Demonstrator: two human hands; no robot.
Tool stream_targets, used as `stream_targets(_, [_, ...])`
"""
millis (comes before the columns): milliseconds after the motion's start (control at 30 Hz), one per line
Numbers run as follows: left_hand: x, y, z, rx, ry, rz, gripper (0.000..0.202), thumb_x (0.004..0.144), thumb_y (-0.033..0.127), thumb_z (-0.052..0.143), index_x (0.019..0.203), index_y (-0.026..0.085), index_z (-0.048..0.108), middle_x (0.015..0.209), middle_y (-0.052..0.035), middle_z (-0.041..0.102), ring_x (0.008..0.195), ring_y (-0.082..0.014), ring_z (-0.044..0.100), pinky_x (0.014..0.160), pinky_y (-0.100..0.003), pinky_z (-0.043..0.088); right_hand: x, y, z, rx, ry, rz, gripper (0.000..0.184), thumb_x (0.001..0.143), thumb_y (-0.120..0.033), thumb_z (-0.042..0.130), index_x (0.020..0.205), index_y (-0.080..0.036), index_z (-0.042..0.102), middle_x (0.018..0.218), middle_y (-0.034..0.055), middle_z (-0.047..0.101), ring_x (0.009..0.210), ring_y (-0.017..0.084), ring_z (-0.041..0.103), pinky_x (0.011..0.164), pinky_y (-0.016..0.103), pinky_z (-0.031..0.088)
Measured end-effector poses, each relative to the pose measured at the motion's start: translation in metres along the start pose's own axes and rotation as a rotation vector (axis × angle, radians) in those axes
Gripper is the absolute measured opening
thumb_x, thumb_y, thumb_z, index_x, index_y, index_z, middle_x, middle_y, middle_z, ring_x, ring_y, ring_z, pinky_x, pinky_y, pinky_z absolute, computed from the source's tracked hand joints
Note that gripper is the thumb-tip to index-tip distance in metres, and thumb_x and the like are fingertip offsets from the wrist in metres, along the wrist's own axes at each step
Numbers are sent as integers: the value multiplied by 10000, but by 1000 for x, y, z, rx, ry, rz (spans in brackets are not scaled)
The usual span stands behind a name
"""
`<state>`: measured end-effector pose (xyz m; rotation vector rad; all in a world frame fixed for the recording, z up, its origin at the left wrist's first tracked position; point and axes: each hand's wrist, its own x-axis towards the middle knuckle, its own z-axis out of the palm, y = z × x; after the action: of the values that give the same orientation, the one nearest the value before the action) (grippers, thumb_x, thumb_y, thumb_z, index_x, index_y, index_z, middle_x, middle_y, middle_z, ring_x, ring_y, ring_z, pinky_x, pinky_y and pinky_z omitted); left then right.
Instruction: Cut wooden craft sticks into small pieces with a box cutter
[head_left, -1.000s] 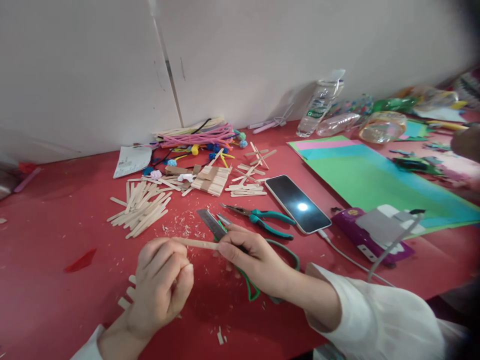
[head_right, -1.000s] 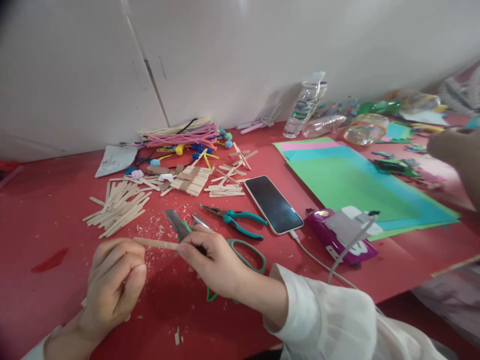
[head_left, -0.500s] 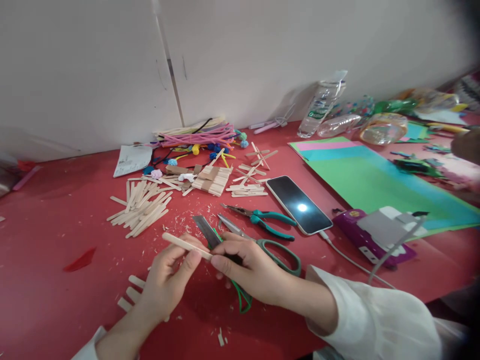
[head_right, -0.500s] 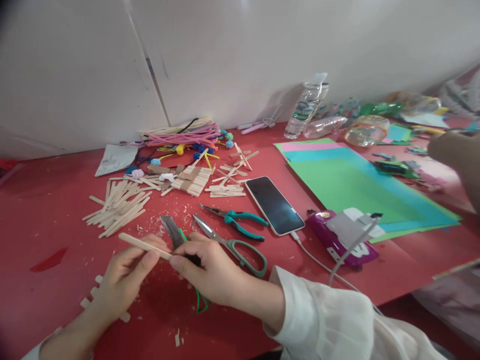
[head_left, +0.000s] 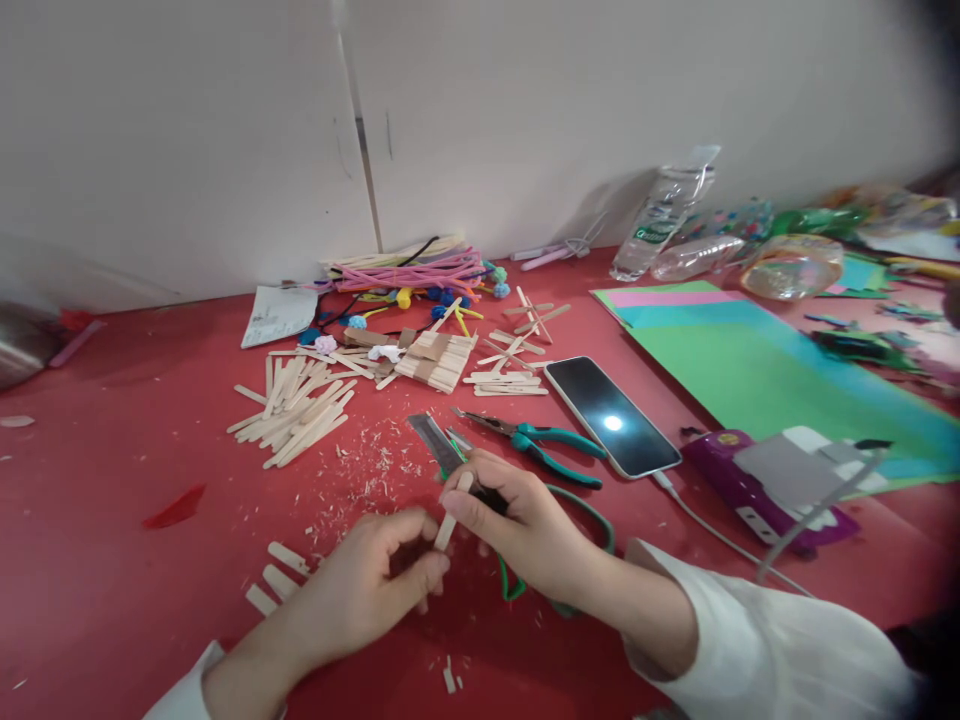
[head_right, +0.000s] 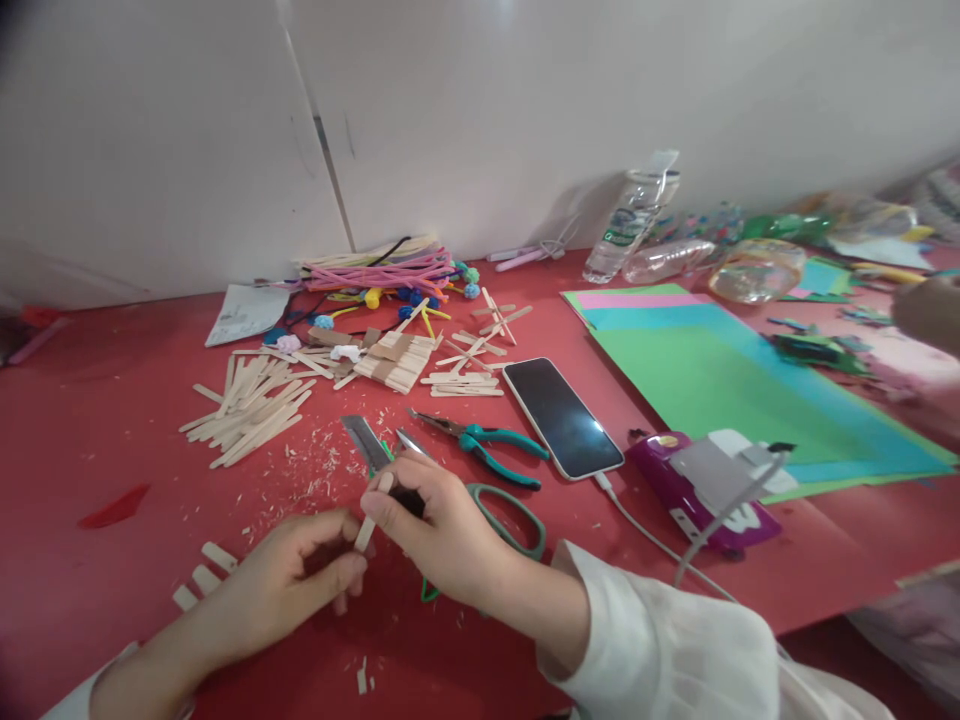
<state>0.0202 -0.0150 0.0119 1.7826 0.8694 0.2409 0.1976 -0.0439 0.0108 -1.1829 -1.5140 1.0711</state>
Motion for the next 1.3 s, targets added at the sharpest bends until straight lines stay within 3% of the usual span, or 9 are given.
stream_targets(133, [0,4,-1,-22,-47,-13,134,816,217,463,786,191,591,741,-3,662,627,-118,613,582,-217,467,1,2,-2,8,26,37,254,884,-366,498,693,-198,513,759,6,550,634,109,514,541,228,445])
stream_targets(233, [0,4,0,-80,-63,-56,93,793,219,489,796,196,580,763,-1,696,624,-120,620,573,-216,460,2,1,-4,-40,30,7,193,875,-331,523,735,-201,546,761,2,562,691,122,530,628,248,455])
stream_targets(533, [0,5,2,25,1,-126,234,819,329,486,621,204,470,509,33,624,453,-111,553,496,-207,409,1,3,-7,-208,59,-23,152,888,-332,504,918,-209,587,850,20,559,792,157,542,713,294,441])
stream_targets(767, [-4,0,-2,444,56,-42,449,867,442,452,490,199,413,397,45,471,388,-113,463,413,-219,281,4,2,-14,-335,65,-68,151,885,-264,479,980,-197,576,899,50,569,817,170,556,740,323,473])
stream_targets(867, [-5,0,-15,650,116,190,366,884,394,461,589,196,547,537,18,566,501,-133,528,485,-234,350,4,-1,-22,-412,-11,-111,190,871,-180,451,995,-185,595,916,67,597,859,178,590,775,334,487])
stream_targets(967, [-7,-1,-30,798,82,297,228,874,350,480,828,210,655,967,-69,658,898,-228,602,741,-335,471,2,-5,-31,-529,-130,-87,371,840,-98,409,1167,-188,559,1106,102,613,1004,202,603,845,356,489])
stream_targets(1067, [-12,-6,-39,886,-78,254,441,813,445,567,1221,279,550,1413,-79,415,1260,-325,399,958,-482,399,0,-11,-37,-652,-201,-31,518,802,-77,416,1308,-181,456,1279,105,559,1128,226,560,907,372,476])
stream_targets(1167, [-17,-11,-40,911,-180,222,623,817,440,568,1385,370,319,1507,-27,233,1349,-335,245,1013,-539,334,-3,-16,-40,-726,-239,12,555,800,-100,426,1351,-165,404,1257,102,586,1067,236,606,851,366,516])
stream_targets(1300, [-17,-10,-32,909,-156,193,665,817,494,550,1405,360,270,1529,-45,99,1368,-344,160,1022,-555,312,-5,-19,-41,-789,-282,23,522,829,-128,409,1349,-182,421,1254,87,591,1056,244,612,864,390,512])
